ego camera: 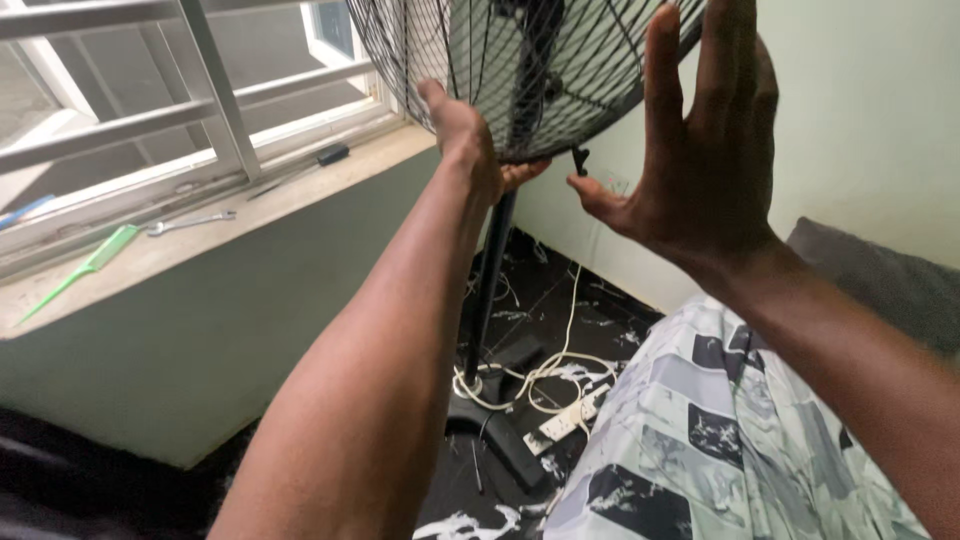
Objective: The person assembles a standing fan by attaching the front and rear wire cages to the fan head. They align the cages, press them into place, and adjust the fan's orientation before plugging it into a power strip.
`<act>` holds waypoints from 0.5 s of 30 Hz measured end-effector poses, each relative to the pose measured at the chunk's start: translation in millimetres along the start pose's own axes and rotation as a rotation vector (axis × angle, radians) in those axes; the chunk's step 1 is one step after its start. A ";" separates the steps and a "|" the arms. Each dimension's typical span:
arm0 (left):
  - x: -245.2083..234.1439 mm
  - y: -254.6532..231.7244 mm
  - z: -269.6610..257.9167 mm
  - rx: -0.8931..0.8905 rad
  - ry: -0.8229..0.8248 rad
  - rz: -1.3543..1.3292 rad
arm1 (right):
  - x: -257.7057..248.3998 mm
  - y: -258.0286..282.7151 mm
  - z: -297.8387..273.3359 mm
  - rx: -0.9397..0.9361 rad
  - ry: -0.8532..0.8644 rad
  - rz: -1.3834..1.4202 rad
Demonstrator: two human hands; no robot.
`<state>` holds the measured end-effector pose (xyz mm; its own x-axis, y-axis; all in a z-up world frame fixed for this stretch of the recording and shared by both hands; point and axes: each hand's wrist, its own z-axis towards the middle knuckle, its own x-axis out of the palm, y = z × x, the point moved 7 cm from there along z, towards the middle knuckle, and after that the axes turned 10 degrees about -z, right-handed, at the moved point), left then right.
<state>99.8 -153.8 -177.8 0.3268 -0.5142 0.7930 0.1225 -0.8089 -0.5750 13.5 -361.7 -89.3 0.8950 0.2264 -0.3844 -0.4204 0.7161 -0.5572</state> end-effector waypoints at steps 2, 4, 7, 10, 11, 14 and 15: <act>0.5 0.9 2.8 0.003 -0.015 -0.003 | 3.9 0.0 0.1 -0.031 -0.012 0.010; -0.2 1.0 2.6 0.020 -0.014 -0.005 | 8.4 -0.6 0.3 -0.049 0.014 0.030; 3.3 -0.2 8.6 0.014 0.001 -0.043 | 13.3 -2.5 -0.9 -0.075 0.001 -0.002; 5.4 3.0 18.2 -0.044 -0.025 -0.098 | 9.1 -1.6 -5.5 -0.132 -0.118 -0.113; 3.2 3.2 20.0 -0.026 -0.017 -0.082 | 9.8 -1.2 -5.7 -0.142 -0.123 -0.102; 1.7 2.7 24.5 -0.001 0.007 -0.050 | 14.2 -7.1 -1.7 -0.145 -0.076 -0.112; -2.8 5.6 23.8 0.001 0.008 -0.046 | 14.8 -7.3 -4.7 -0.147 -0.051 -0.106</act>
<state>121.8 -150.1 -188.0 0.3136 -0.4790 0.8199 0.1383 -0.8312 -0.5385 29.1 -366.7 -94.4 0.9403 0.1903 -0.2822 -0.3372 0.6341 -0.6958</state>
